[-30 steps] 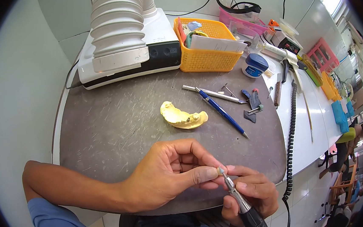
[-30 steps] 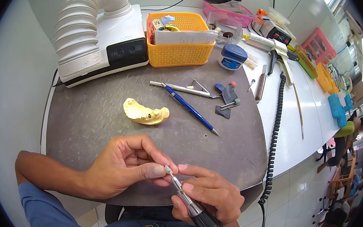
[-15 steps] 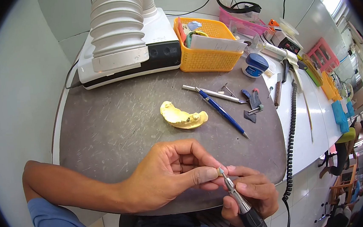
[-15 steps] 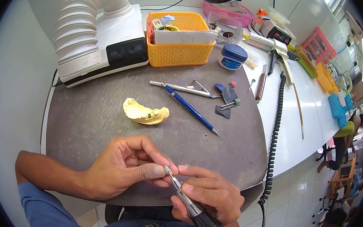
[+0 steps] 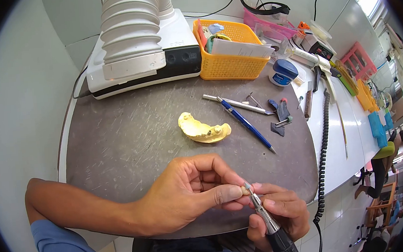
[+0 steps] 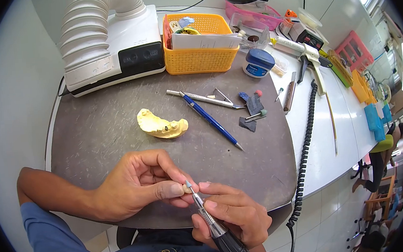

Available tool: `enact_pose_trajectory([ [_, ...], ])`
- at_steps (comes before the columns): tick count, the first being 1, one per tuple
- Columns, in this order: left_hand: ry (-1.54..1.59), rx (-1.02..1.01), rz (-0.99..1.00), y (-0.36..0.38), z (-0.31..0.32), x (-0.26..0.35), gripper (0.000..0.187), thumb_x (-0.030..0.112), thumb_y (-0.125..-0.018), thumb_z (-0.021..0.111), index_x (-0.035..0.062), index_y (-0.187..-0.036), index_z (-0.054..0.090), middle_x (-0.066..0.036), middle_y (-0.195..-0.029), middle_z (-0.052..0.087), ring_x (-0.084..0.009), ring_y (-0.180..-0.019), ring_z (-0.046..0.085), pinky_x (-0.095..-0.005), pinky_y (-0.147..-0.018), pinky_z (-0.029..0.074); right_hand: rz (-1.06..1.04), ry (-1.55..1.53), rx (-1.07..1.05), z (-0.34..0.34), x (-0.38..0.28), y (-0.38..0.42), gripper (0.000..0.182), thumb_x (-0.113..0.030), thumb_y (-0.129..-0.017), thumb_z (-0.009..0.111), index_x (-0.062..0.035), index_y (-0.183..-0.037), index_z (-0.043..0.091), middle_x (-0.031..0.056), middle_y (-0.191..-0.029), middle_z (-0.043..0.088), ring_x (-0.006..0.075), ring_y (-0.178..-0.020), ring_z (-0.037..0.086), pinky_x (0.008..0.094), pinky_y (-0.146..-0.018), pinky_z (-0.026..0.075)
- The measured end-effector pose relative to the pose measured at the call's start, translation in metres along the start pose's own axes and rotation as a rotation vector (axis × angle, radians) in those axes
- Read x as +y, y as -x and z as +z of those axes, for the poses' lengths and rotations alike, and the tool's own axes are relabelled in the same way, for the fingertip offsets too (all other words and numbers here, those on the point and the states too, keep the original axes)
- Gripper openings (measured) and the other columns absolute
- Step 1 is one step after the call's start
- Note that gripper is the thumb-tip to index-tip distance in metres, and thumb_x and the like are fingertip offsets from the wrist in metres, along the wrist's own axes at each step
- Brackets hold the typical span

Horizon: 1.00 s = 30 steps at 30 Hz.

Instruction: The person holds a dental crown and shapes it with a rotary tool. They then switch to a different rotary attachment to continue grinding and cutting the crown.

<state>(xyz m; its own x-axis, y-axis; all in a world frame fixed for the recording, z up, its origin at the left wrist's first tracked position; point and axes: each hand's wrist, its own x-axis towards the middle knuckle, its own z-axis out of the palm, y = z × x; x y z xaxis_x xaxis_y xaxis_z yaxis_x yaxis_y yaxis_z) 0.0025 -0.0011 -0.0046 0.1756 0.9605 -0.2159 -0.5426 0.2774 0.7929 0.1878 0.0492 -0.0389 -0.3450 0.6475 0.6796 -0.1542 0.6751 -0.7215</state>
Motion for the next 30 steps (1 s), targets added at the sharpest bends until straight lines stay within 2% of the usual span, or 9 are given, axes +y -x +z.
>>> enact_pose_trajectory([
  [10,-0.004,0.009,-0.004,-0.0003,0.0000,-0.0007,0.008,0.000,-0.089,0.058,-0.0004,-0.097,0.056,-0.018,-0.107,0.063,-0.0205,-0.102,0.063,-0.0314,-0.086,0.056,-0.021,0.021,-0.055,-0.0022,-0.0023,-0.0025,0.033,-0.002,-0.068,0.079,0.0004,-0.093,0.057,0.0128,-0.075,0.064,0.0318,-0.080,0.069,0.0379,-0.070,0.059],
  [14,0.000,0.001,-0.001,0.0000,0.0008,-0.0003,0.010,0.000,-0.089,0.059,-0.0007,-0.099,0.057,-0.017,-0.107,0.062,-0.0199,-0.101,0.063,-0.0312,-0.087,0.055,-0.012,-0.043,-0.005,-0.0014,0.0003,0.0016,0.033,-0.001,-0.068,0.078,0.0007,-0.093,0.057,0.0142,-0.076,0.064,0.0321,-0.081,0.069,0.0387,-0.071,0.059],
  [16,0.018,0.012,0.011,0.0007,0.0031,-0.0004,0.016,0.007,-0.089,0.062,-0.0029,-0.102,0.059,-0.010,-0.098,0.065,-0.0136,-0.093,0.064,-0.0246,-0.086,0.052,-0.005,-0.007,0.021,-0.0015,0.0005,0.0015,0.034,-0.001,-0.068,0.078,0.0012,-0.094,0.056,0.0159,-0.077,0.065,0.0326,-0.081,0.069,0.0389,-0.072,0.059],
  [30,0.019,0.024,-0.002,0.0006,0.0027,-0.0019,0.016,0.007,-0.089,0.062,-0.0024,-0.102,0.060,-0.009,-0.096,0.065,-0.0123,-0.092,0.064,-0.0241,-0.084,0.052,-0.026,0.032,-0.031,-0.0017,-0.0005,0.0004,0.034,-0.001,-0.068,0.078,0.0008,-0.093,0.056,0.0161,-0.077,0.065,0.0331,-0.083,0.069,0.0375,-0.070,0.059],
])
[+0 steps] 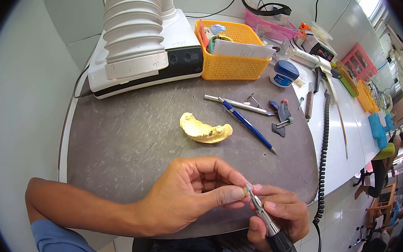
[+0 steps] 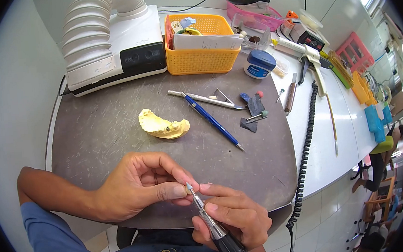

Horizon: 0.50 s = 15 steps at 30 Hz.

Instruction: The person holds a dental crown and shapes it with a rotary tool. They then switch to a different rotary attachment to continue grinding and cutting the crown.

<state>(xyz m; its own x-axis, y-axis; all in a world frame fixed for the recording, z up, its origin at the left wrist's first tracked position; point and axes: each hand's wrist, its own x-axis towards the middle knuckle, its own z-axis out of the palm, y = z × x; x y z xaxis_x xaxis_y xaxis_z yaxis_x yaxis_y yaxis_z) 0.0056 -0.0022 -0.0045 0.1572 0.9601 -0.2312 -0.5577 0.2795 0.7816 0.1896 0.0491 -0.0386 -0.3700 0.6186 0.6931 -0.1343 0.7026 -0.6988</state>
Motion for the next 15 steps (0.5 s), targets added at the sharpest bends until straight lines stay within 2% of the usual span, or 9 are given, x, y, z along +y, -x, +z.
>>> enact_pose_trajectory([
  [5,-0.009,-0.001,0.013,0.0000,-0.0002,0.0012,0.015,0.007,-0.089,0.062,-0.0025,-0.101,0.059,-0.010,-0.097,0.064,-0.0129,-0.093,0.063,-0.0249,-0.086,0.053,-0.013,0.022,-0.063,-0.0024,-0.0020,-0.0009,0.034,-0.001,-0.068,0.078,0.0005,-0.094,0.056,0.0162,-0.077,0.065,0.0340,-0.083,0.069,0.0371,-0.070,0.059],
  [7,-0.029,-0.005,-0.005,0.0001,-0.0008,0.0030,0.012,0.001,-0.090,0.059,-0.0019,-0.100,0.056,-0.017,-0.107,0.062,-0.0196,-0.099,0.063,-0.0309,-0.087,0.055,0.006,-0.044,0.048,0.0008,-0.0003,0.0012,0.035,-0.001,-0.068,0.077,0.0007,-0.095,0.055,0.0166,-0.078,0.065,0.0344,-0.084,0.069,0.0374,-0.070,0.059],
  [15,-0.009,-0.007,-0.005,0.0008,-0.0011,0.0026,0.012,0.002,-0.090,0.058,-0.0020,-0.101,0.055,-0.018,-0.106,0.062,-0.0200,-0.097,0.064,-0.0315,-0.085,0.056,-0.013,0.000,0.023,0.0009,-0.0005,0.0007,0.035,-0.001,-0.068,0.077,0.0009,-0.095,0.055,0.0166,-0.078,0.065,0.0338,-0.083,0.069,0.0380,-0.070,0.059],
])
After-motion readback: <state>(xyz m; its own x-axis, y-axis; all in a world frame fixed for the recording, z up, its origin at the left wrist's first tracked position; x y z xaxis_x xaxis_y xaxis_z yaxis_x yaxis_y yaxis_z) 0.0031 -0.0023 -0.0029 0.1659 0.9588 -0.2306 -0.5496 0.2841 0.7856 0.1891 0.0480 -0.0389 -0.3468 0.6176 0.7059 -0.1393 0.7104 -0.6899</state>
